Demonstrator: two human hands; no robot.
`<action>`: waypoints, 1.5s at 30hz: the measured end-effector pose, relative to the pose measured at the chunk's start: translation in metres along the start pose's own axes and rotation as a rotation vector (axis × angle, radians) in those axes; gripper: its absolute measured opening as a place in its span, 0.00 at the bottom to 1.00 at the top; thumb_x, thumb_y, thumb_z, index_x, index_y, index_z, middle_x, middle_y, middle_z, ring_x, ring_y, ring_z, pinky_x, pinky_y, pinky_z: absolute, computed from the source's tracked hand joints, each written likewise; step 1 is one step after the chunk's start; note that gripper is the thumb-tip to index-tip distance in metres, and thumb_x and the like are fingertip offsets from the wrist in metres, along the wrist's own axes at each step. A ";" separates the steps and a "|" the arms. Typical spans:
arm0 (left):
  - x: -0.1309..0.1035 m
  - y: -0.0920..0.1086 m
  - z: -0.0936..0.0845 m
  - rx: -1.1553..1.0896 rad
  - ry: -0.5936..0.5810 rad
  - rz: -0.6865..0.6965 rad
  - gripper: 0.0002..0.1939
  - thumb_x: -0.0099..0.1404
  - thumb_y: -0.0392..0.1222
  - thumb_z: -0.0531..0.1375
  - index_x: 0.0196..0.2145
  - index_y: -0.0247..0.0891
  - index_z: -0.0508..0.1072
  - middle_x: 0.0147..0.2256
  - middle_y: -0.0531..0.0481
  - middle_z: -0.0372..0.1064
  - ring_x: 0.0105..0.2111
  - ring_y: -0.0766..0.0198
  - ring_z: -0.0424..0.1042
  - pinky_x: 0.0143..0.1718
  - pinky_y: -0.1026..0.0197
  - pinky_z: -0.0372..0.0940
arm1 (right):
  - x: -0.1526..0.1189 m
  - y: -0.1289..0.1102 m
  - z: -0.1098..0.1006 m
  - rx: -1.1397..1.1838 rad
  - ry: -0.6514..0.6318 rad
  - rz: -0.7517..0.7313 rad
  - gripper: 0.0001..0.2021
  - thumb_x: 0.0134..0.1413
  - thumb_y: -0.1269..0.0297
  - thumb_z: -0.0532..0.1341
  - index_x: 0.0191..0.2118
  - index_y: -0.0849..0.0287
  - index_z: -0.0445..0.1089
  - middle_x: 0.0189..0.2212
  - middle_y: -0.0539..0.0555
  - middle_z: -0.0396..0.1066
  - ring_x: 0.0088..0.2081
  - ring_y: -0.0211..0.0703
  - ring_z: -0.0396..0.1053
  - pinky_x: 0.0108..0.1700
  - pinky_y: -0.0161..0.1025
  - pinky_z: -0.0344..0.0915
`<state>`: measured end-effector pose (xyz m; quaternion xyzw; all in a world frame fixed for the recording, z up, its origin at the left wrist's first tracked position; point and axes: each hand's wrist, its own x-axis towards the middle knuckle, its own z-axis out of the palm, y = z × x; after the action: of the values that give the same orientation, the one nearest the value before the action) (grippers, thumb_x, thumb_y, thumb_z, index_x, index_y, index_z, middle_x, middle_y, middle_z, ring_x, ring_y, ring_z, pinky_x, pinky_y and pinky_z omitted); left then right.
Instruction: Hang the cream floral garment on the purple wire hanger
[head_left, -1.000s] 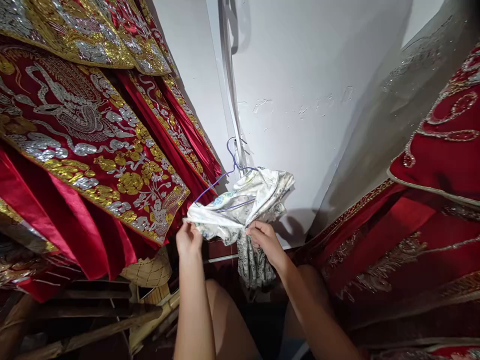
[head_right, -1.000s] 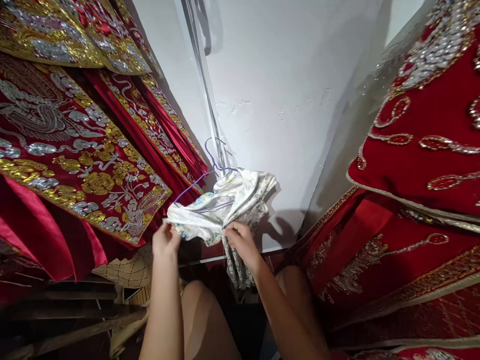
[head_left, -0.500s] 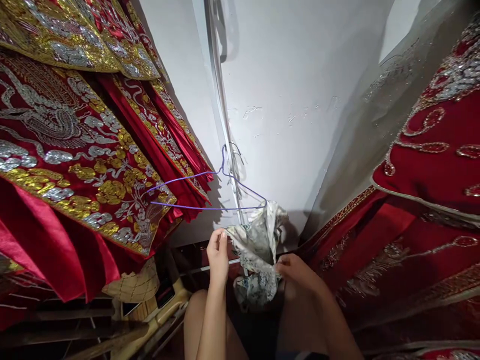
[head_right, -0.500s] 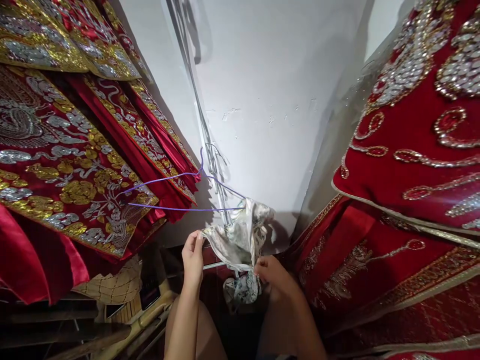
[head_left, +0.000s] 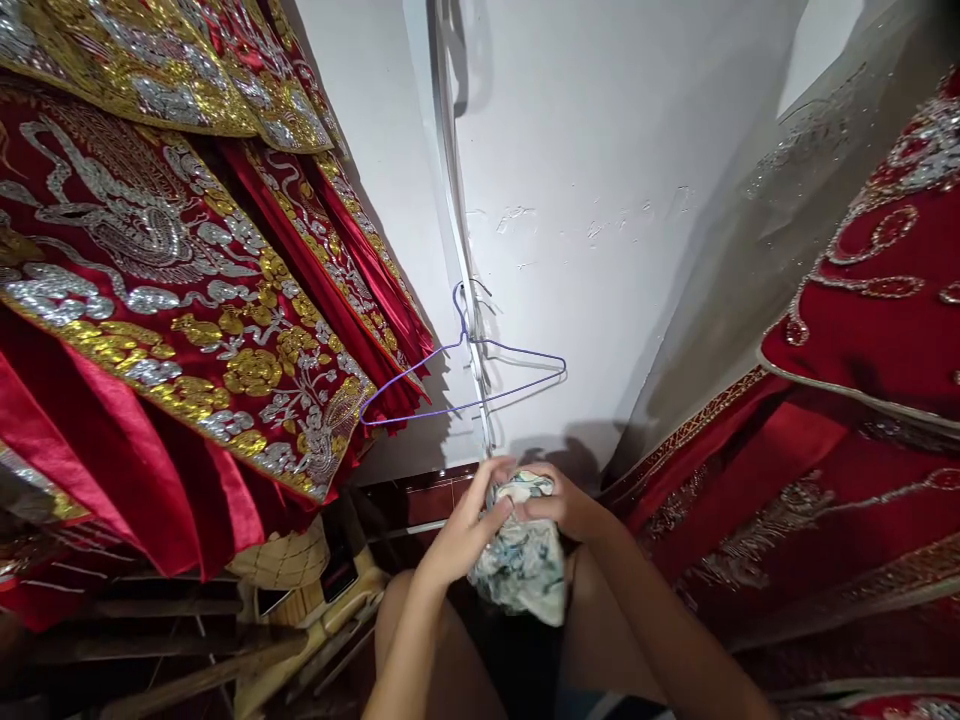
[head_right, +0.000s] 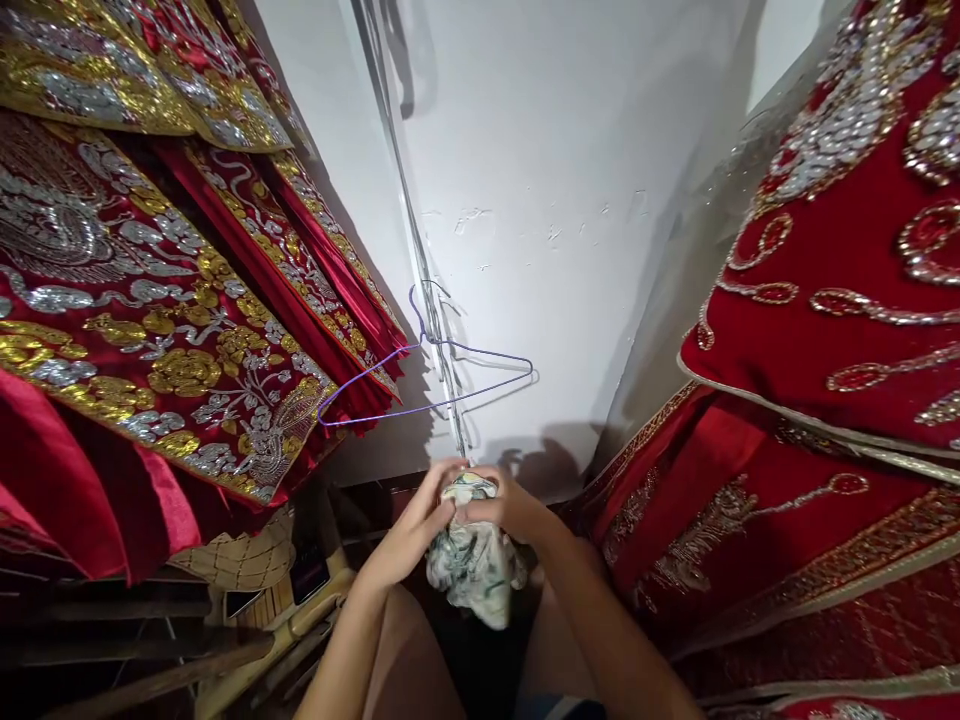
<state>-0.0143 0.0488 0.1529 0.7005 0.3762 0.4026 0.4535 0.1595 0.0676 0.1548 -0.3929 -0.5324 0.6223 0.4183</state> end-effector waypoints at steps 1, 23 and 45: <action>-0.007 -0.002 -0.006 0.030 -0.107 -0.065 0.19 0.67 0.52 0.58 0.51 0.41 0.72 0.48 0.44 0.71 0.51 0.52 0.68 0.55 0.55 0.61 | 0.001 -0.012 -0.004 -0.081 -0.046 -0.035 0.10 0.36 0.66 0.68 0.29 0.57 0.68 0.26 0.47 0.64 0.30 0.41 0.61 0.34 0.38 0.60; -0.001 -0.009 -0.142 0.779 0.290 -0.170 0.12 0.59 0.49 0.58 0.23 0.41 0.69 0.32 0.40 0.73 0.37 0.48 0.71 0.44 0.52 0.62 | 0.100 -0.024 -0.052 -0.725 0.267 -0.313 0.08 0.53 0.63 0.56 0.30 0.58 0.70 0.25 0.50 0.69 0.29 0.42 0.64 0.32 0.35 0.57; 0.068 0.025 -0.143 0.787 0.306 0.087 0.10 0.59 0.41 0.53 0.38 0.38 0.69 0.36 0.46 0.72 0.34 0.58 0.69 0.38 0.60 0.62 | 0.063 -0.029 -0.037 -0.525 0.201 -0.218 0.11 0.52 0.57 0.59 0.23 0.57 0.66 0.18 0.46 0.55 0.22 0.36 0.51 0.24 0.34 0.47</action>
<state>-0.1128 0.1496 0.2299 0.7677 0.5341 0.3465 0.0730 0.1751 0.1418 0.1760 -0.4877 -0.6700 0.3729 0.4173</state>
